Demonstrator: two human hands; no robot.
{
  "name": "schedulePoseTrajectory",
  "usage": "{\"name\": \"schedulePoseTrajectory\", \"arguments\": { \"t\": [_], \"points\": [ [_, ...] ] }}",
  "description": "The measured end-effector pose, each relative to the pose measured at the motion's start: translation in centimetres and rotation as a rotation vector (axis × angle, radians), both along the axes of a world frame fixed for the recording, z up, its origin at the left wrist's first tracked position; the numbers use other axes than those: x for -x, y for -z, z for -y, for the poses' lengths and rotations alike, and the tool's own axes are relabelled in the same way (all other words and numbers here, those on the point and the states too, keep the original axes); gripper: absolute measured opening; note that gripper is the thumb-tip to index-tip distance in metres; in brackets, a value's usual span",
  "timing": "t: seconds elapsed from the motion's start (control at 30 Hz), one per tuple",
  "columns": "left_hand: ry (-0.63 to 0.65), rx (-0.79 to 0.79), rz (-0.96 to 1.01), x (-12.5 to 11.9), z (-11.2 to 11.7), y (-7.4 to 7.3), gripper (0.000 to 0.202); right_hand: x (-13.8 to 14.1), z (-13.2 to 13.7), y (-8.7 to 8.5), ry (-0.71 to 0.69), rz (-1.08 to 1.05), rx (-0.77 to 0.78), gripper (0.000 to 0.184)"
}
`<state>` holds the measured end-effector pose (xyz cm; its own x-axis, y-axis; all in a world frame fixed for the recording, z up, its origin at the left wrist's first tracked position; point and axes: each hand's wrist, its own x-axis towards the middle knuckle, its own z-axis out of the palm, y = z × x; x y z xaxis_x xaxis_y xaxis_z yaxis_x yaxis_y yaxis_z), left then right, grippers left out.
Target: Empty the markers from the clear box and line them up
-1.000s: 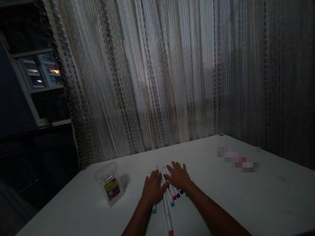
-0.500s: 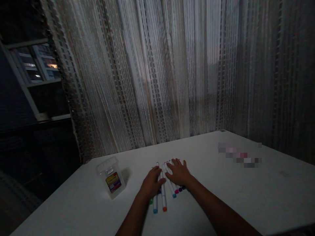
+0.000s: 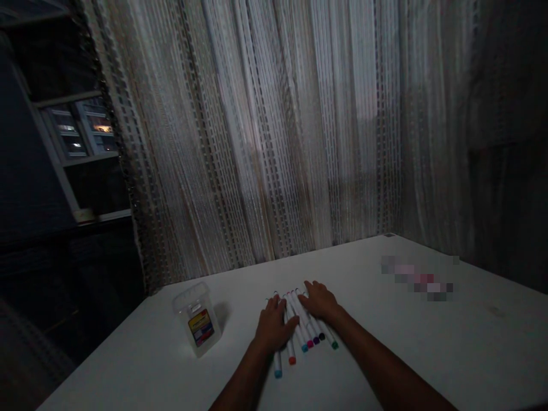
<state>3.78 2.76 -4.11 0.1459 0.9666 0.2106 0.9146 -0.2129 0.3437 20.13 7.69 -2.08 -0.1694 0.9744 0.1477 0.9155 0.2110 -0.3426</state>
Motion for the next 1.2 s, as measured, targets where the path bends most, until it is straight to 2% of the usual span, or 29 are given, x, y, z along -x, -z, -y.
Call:
{"name": "schedulePoseTrajectory", "arguments": {
  "t": [0.13, 0.23, 0.3, 0.4, 0.6, 0.77, 0.9, 1.0, 1.2],
  "points": [
    [-0.018, -0.123, 0.112, -0.2, -0.3, 0.4, 0.048, -0.4, -0.2, 0.3, 0.056, -0.042, -0.065, 0.048],
    [0.033, -0.216, 0.269, 1.0, -0.5, 1.0, 0.039, -1.6, -0.1, 0.1, 0.097, -0.072, -0.117, 0.041],
    [0.023, -0.252, 0.364, 2.0, -0.4, 1.2, 0.039, -2.7, -0.1, 0.0, 0.135, -0.080, -0.138, 0.040],
    [0.006, -0.240, 0.441, 3.1, -0.2, 1.2, 0.038, -3.8, -0.2, 0.0, 0.188, -0.069, -0.125, 0.037],
    [0.128, -0.177, 0.352, 3.4, -0.1, 1.3, 0.041, -3.4, -0.2, 0.5, 0.150, -0.040, -0.073, 0.030],
    [0.102, -0.187, 0.384, 3.5, -0.1, 1.5, 0.045, -3.1, -0.3, 0.4, 0.096, -0.052, -0.077, 0.035],
    [0.096, -0.103, 0.376, 3.4, -0.1, 1.3, 0.054, -2.9, -0.2, 0.5, 0.043, -0.042, -0.066, 0.041],
    [0.116, -0.043, 0.319, 3.5, 0.0, 1.2, 0.052, -2.8, 0.0, 0.7, -0.009, -0.027, -0.057, 0.039],
    [0.085, -0.036, 0.293, 3.6, 0.0, 1.2, 0.053, -2.9, 0.1, 1.0, -0.080, -0.029, -0.064, 0.041]
  ]
}}
